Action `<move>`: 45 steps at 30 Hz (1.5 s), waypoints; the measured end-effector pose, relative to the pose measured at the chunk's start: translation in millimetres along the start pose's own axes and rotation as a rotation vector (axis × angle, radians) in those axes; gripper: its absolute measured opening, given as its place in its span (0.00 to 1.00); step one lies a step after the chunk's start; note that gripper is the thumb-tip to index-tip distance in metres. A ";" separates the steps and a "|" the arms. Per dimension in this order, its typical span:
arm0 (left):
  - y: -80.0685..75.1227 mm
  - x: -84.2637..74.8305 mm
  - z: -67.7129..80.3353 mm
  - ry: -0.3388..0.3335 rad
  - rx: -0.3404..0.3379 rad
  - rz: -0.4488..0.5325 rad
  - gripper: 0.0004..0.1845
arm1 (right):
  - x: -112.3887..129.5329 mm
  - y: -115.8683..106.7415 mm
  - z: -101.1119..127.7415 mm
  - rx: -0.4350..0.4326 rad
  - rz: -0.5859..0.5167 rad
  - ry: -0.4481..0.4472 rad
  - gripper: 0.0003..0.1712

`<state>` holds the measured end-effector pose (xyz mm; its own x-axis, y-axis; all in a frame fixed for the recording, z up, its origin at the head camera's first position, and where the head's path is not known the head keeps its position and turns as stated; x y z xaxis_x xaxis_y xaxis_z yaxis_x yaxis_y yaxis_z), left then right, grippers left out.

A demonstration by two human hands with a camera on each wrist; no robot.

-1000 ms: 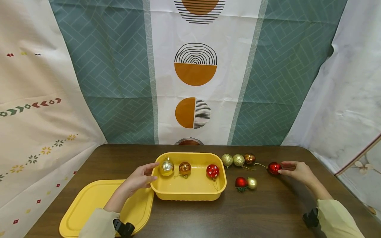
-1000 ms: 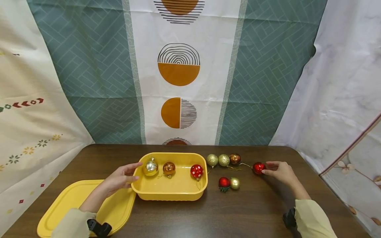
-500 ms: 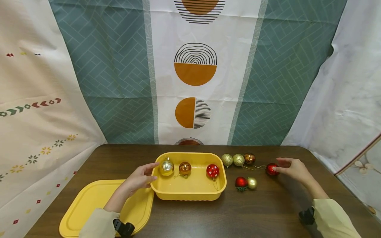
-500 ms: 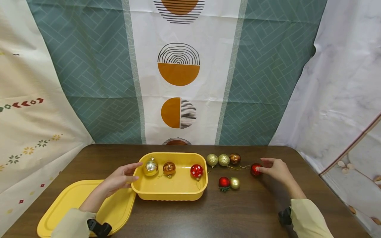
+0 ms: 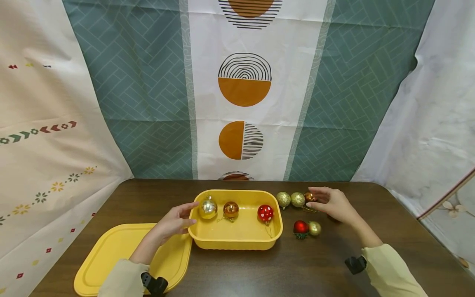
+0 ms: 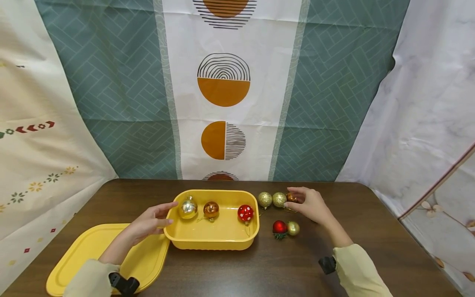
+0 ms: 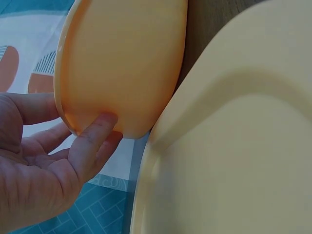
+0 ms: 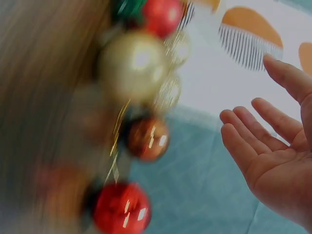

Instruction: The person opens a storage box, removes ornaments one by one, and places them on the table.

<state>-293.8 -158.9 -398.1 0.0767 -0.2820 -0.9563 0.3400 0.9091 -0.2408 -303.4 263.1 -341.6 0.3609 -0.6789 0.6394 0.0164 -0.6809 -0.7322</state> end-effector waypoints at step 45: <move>1.9 0.1 -0.1 0.014 0.018 -0.017 0.29 | 112.8 182.5 -72.7 0.147 0.110 -0.057 0.31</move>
<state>-293.2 -157.2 -398.7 0.0574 -0.2925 -0.9545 0.3575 0.8987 -0.2539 -327.5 42.3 -386.1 0.4199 -0.7278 0.5422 0.1087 -0.5528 -0.8262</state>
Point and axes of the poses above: each hand's wrist, its own z-axis away from the middle knuckle, its own y-axis out of the palm, x = y × z, the point moved 6 cm from there along -z, towards the middle knuckle, and after that the axes turned 3 degrees about x, right-handed, at the moved point
